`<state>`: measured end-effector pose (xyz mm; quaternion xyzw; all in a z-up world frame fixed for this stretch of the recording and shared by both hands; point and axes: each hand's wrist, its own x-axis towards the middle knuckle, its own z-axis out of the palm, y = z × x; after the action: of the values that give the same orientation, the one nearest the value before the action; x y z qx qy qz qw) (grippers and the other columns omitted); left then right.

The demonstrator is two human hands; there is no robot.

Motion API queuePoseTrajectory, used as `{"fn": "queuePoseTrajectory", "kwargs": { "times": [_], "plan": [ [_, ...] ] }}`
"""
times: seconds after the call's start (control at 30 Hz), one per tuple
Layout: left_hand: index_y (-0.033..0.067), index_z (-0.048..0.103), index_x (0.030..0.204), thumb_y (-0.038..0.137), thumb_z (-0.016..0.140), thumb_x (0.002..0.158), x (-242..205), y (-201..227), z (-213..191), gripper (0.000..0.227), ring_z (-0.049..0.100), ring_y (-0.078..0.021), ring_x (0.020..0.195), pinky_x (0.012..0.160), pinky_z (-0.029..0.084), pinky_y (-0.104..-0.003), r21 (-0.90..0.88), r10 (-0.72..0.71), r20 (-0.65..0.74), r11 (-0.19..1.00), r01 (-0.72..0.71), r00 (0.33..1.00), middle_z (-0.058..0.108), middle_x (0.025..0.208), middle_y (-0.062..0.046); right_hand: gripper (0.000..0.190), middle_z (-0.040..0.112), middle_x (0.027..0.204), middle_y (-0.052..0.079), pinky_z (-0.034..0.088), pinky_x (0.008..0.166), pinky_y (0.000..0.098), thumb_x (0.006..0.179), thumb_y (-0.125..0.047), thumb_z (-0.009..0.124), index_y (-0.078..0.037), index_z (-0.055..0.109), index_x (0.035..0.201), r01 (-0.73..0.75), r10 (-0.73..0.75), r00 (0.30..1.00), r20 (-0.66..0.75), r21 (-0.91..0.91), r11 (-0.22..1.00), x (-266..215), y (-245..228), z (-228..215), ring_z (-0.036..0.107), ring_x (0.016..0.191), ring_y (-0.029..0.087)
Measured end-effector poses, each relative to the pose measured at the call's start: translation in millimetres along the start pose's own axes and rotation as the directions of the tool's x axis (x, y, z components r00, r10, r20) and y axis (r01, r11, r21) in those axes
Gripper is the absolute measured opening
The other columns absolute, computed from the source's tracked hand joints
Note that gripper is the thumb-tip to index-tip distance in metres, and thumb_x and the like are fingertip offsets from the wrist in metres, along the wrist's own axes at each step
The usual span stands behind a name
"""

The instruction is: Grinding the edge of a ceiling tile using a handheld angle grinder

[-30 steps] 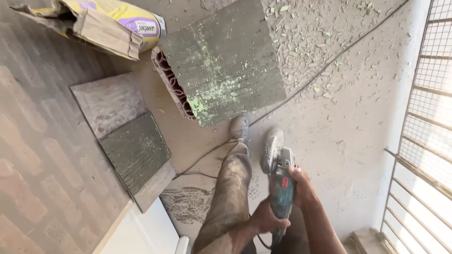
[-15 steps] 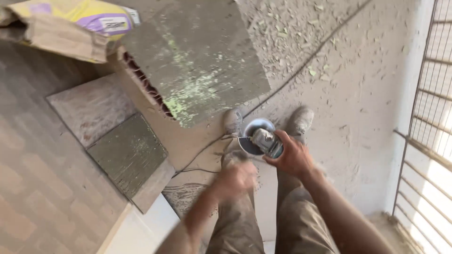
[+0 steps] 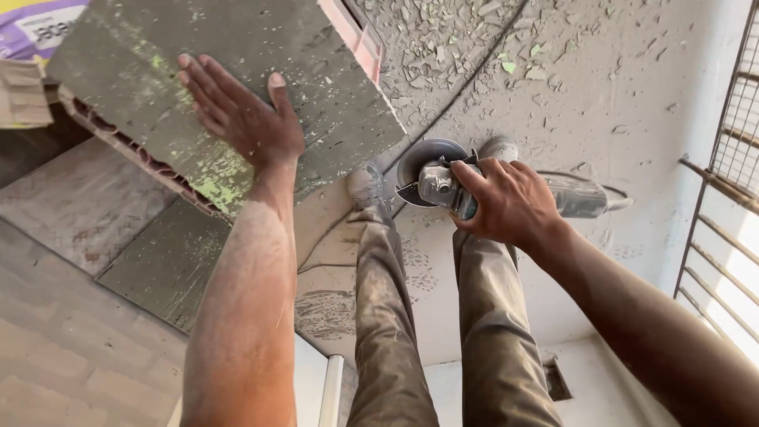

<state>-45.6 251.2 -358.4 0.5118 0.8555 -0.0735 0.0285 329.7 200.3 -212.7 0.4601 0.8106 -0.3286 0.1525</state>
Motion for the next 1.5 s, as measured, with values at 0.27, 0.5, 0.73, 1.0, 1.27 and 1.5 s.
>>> {"fn": "queuePoseTrajectory", "kwargs": {
  "times": [0.27, 0.5, 0.73, 1.0, 1.27, 1.5],
  "plan": [
    [0.0108, 0.006, 0.172, 0.074, 0.019, 0.11, -10.8, 10.9, -27.4, 0.089, 0.007, -0.0236, 0.172, 0.142, 0.017, -0.05, -0.081, 0.053, -0.108, 0.995, -0.062, 0.993, -0.002, 0.18, -0.004, 0.079, 0.067, 0.099, 0.014, 0.057, 0.069, 0.0428, 0.074, -0.067, 0.078, -0.022, 0.057, 0.136, 0.021, -0.027, 0.996, -0.081, -0.066, 0.998, 3.9, 9.5, -10.9, 0.07, 0.076, 0.034],
    [0.0092, 0.008, 0.171, 0.074, 0.02, 0.109, -10.4, 13.2, -34.4, 0.091, 0.008, -0.0261, 0.171, 0.14, 0.019, -0.05, -0.091, 0.056, -0.092, 0.994, -0.065, 0.994, 0.0, 0.179, -0.007, 0.093, 0.068, 0.106, 0.014, 0.057, 0.075, 0.0436, 0.066, -0.07, 0.081, -0.022, 0.056, 0.142, 0.019, -0.022, 0.999, -0.024, -0.11, 0.994, 9.7, 13.7, -9.2, 0.072, 0.082, 0.034],
    [0.0093, 0.01, 0.171, 0.074, 0.018, 0.108, -10.6, 14.9, -36.6, 0.09, 0.011, -0.0267, 0.17, 0.138, 0.023, -0.054, -0.101, 0.049, -0.094, 0.993, -0.059, 0.994, 0.003, 0.178, -0.007, 0.082, 0.068, 0.098, 0.012, 0.057, 0.072, 0.0433, 0.069, -0.068, 0.079, -0.023, 0.059, 0.134, 0.016, -0.025, 0.996, -0.085, -0.11, 0.994, 15.8, 4.6, -15.5, 0.071, 0.08, 0.034],
    [0.009, 0.008, 0.171, 0.071, 0.019, 0.111, -11.5, 16.3, -40.3, 0.087, 0.007, -0.0268, 0.17, 0.138, 0.021, -0.053, -0.14, 0.068, -0.117, 0.987, -0.084, 0.991, 0.001, 0.179, -0.007, 0.084, 0.069, 0.103, 0.013, 0.056, 0.074, 0.0425, 0.069, -0.07, 0.078, -0.023, 0.059, 0.136, 0.012, -0.019, 0.998, -0.056, -0.124, 0.992, 19.5, -1.7, -23.7, 0.072, 0.083, 0.034],
    [0.0071, 0.011, 0.17, 0.071, 0.018, 0.109, -9.5, 18.1, -44.7, 0.089, 0.008, -0.0288, 0.169, 0.136, 0.022, -0.051, -0.126, 0.059, -0.091, 0.99, -0.071, 0.994, 0.003, 0.178, -0.01, 0.082, 0.069, 0.105, 0.012, 0.058, 0.076, 0.0416, 0.07, -0.072, 0.075, -0.024, 0.06, 0.134, -0.001, -0.005, 0.999, -0.035, -0.154, 0.988, 18.8, -4.7, -23.9, 0.073, 0.088, 0.032],
    [0.0064, 0.01, 0.17, 0.07, 0.02, 0.109, -9.7, 19.4, -47.9, 0.088, 0.007, -0.0296, 0.17, 0.136, 0.023, -0.052, -0.123, 0.062, -0.072, 0.99, -0.07, 0.995, 0.003, 0.178, -0.01, 0.08, 0.068, 0.103, 0.011, 0.057, 0.074, 0.0417, 0.069, -0.071, 0.076, -0.025, 0.06, 0.132, -0.014, 0.008, 0.999, -0.032, -0.176, 0.984, 22.3, -7.2, -27.7, 0.072, 0.084, 0.032]
  ]
}}
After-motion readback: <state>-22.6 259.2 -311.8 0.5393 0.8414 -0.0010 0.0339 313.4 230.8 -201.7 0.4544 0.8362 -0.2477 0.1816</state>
